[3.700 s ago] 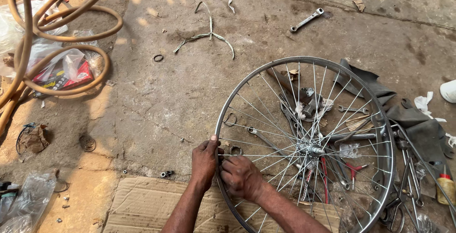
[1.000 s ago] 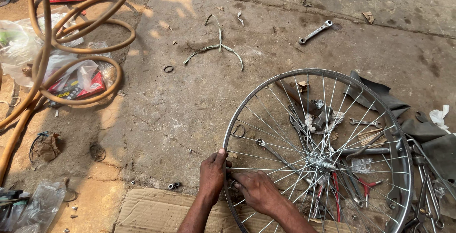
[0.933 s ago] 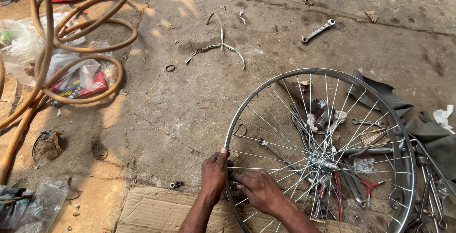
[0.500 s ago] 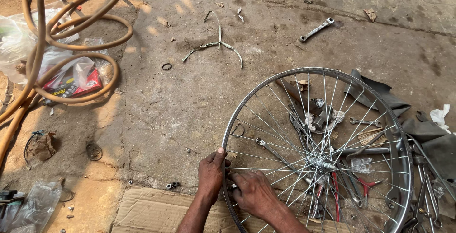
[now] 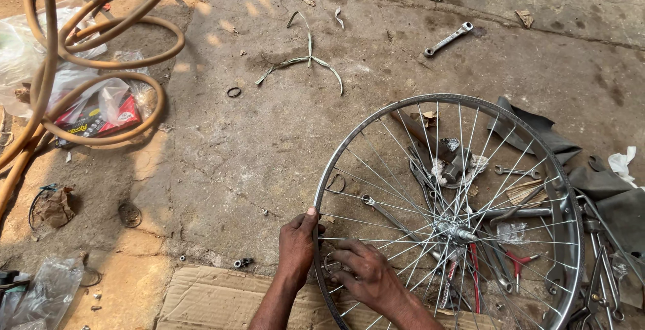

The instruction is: The person is sitting on the ground and using a small metal tool to adjust the spokes of a bicycle wheel. They rotate the wheel and continue to tighten or loosen the spoke nipples to true the wheel.

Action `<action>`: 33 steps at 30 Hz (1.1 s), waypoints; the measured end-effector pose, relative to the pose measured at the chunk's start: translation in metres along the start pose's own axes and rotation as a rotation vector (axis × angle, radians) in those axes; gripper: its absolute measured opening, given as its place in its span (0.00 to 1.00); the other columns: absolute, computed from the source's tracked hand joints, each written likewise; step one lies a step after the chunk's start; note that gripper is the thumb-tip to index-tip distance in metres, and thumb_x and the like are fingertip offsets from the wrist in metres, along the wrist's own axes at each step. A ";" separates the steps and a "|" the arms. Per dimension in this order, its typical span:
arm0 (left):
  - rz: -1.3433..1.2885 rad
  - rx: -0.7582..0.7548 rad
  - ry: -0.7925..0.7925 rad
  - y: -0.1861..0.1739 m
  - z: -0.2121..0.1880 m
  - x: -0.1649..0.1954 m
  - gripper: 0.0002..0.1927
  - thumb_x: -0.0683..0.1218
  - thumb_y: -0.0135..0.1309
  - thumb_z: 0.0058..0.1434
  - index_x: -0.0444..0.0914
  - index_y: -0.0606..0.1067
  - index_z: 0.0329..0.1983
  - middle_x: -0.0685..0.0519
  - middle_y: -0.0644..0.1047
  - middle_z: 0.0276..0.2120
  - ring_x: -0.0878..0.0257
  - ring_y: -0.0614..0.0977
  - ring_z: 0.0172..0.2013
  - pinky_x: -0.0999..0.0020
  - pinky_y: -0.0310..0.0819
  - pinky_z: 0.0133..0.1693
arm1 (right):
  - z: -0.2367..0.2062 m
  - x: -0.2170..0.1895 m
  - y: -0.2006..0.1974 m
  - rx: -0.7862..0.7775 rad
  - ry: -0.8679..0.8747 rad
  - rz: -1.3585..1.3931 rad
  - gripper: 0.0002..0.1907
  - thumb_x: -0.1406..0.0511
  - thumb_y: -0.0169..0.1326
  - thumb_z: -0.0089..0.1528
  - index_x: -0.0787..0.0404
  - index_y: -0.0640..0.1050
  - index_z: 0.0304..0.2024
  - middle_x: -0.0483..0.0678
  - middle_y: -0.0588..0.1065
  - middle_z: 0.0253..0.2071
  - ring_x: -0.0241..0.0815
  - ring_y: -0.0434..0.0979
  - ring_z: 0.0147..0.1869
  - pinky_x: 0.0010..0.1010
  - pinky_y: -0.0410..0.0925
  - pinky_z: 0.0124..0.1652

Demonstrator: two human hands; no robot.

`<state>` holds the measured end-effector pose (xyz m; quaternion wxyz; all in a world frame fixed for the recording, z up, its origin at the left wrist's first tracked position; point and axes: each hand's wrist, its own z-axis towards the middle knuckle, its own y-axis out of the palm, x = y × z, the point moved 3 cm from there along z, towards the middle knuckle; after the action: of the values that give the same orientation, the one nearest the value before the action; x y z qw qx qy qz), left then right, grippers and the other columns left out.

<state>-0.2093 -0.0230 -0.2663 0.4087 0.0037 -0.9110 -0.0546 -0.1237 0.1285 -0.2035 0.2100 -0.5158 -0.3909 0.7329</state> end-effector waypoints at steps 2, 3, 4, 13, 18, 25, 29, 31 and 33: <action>0.028 -0.001 0.017 0.000 0.001 -0.001 0.35 0.66 0.50 0.66 0.27 0.82 0.43 0.45 0.79 0.28 0.57 0.79 0.31 0.57 0.75 0.34 | 0.008 0.006 0.011 -0.133 0.118 -0.123 0.20 0.69 0.60 0.55 0.66 0.77 0.50 0.54 0.74 0.42 0.45 0.76 0.42 0.37 0.73 0.42; 0.028 0.005 0.017 0.000 0.001 -0.001 0.34 0.66 0.51 0.65 0.28 0.81 0.44 0.45 0.80 0.29 0.57 0.80 0.32 0.57 0.76 0.35 | 0.012 0.010 0.020 -0.327 0.264 -0.197 0.17 0.72 0.56 0.56 0.65 0.76 0.49 0.50 0.73 0.38 0.43 0.76 0.40 0.39 0.72 0.43; 0.031 0.009 0.019 0.001 0.002 -0.001 0.33 0.65 0.51 0.64 0.30 0.81 0.45 0.45 0.80 0.29 0.58 0.81 0.32 0.57 0.78 0.35 | 0.014 0.013 0.028 -0.519 0.412 -0.270 0.15 0.74 0.53 0.57 0.64 0.75 0.47 0.46 0.71 0.33 0.41 0.77 0.37 0.41 0.72 0.45; 0.036 0.006 0.044 0.002 -0.006 0.008 0.33 0.64 0.51 0.66 0.27 0.81 0.42 0.46 0.79 0.27 0.59 0.79 0.28 0.60 0.76 0.31 | 0.024 0.006 -0.008 -0.662 1.006 0.324 0.25 0.62 0.54 0.66 0.46 0.69 0.66 0.44 0.77 0.34 0.34 0.73 0.30 0.35 0.76 0.47; 0.042 0.013 0.023 0.001 -0.004 0.009 0.29 0.63 0.52 0.65 0.31 0.81 0.44 0.47 0.81 0.27 0.61 0.79 0.27 0.61 0.74 0.31 | 0.011 -0.010 0.000 -0.017 0.137 -0.129 0.12 0.63 0.62 0.56 0.51 0.81 0.42 0.51 0.81 0.48 0.41 0.81 0.45 0.46 0.66 0.56; 0.080 0.010 0.032 0.001 -0.002 0.005 0.31 0.63 0.51 0.67 0.29 0.81 0.44 0.46 0.80 0.28 0.61 0.78 0.28 0.62 0.73 0.30 | -0.010 0.029 0.035 -0.311 0.513 -0.072 0.27 0.63 0.61 0.61 0.58 0.72 0.63 0.51 0.74 0.46 0.48 0.77 0.45 0.40 0.75 0.49; 0.123 0.029 0.069 0.001 -0.003 0.009 0.32 0.63 0.50 0.68 0.28 0.83 0.43 0.46 0.78 0.27 0.60 0.76 0.28 0.61 0.70 0.30 | 0.012 0.015 0.044 -0.526 0.385 -0.377 0.25 0.73 0.54 0.62 0.65 0.70 0.63 0.53 0.74 0.45 0.48 0.78 0.51 0.49 0.68 0.57; 0.102 0.022 0.051 0.001 -0.004 0.009 0.30 0.63 0.50 0.66 0.30 0.81 0.45 0.48 0.80 0.26 0.60 0.78 0.28 0.61 0.74 0.30 | 0.018 0.014 0.035 -0.673 0.469 -0.344 0.31 0.69 0.57 0.60 0.64 0.67 0.66 0.54 0.75 0.43 0.51 0.75 0.53 0.58 0.59 0.66; 0.089 0.011 0.062 0.001 -0.005 0.011 0.30 0.62 0.50 0.67 0.29 0.80 0.44 0.48 0.79 0.26 0.61 0.78 0.28 0.61 0.74 0.30 | 0.022 0.015 0.016 -0.629 0.554 0.045 0.34 0.63 0.60 0.61 0.62 0.65 0.68 0.48 0.74 0.51 0.47 0.71 0.56 0.56 0.59 0.65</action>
<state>-0.2129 -0.0227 -0.2550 0.4389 -0.0329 -0.8974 -0.0312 -0.1480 0.1220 -0.2211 0.1236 -0.7407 -0.5130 0.4159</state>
